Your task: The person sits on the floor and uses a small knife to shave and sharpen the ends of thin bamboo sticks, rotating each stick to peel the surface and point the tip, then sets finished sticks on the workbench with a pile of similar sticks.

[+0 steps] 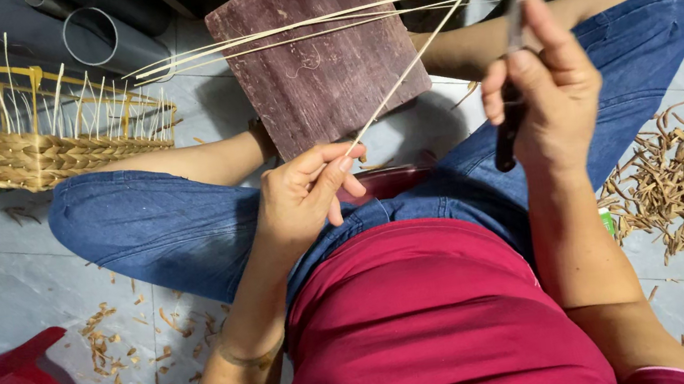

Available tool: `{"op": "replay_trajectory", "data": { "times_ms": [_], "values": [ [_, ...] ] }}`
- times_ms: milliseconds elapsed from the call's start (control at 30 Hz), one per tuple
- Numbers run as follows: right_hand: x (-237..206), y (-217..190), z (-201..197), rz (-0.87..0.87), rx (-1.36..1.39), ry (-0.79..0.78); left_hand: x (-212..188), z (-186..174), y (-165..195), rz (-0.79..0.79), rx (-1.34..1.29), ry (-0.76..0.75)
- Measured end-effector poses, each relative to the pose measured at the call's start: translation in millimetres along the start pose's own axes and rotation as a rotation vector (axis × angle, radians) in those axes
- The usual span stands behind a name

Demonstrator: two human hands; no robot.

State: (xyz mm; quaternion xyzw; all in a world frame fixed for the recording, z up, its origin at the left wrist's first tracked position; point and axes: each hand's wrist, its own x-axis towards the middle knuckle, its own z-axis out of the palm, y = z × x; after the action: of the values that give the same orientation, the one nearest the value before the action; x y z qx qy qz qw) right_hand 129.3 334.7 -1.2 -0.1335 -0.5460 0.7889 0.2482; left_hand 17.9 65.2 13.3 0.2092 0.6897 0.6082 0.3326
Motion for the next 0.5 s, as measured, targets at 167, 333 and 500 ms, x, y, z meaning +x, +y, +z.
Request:
{"op": "replay_trajectory", "data": {
  "times_ms": [167,333,500],
  "values": [
    [-15,-7,19,0.234,-0.044,-0.143,3,5,-2,-0.017,-0.014,0.024],
    [-23,7,50,0.5,-0.138,-0.483,3,12,0,-0.036,0.019,0.02],
    [-18,17,45,0.505,-0.147,-0.433,-2,5,3,-0.024,0.082,0.034]
  ]
}}
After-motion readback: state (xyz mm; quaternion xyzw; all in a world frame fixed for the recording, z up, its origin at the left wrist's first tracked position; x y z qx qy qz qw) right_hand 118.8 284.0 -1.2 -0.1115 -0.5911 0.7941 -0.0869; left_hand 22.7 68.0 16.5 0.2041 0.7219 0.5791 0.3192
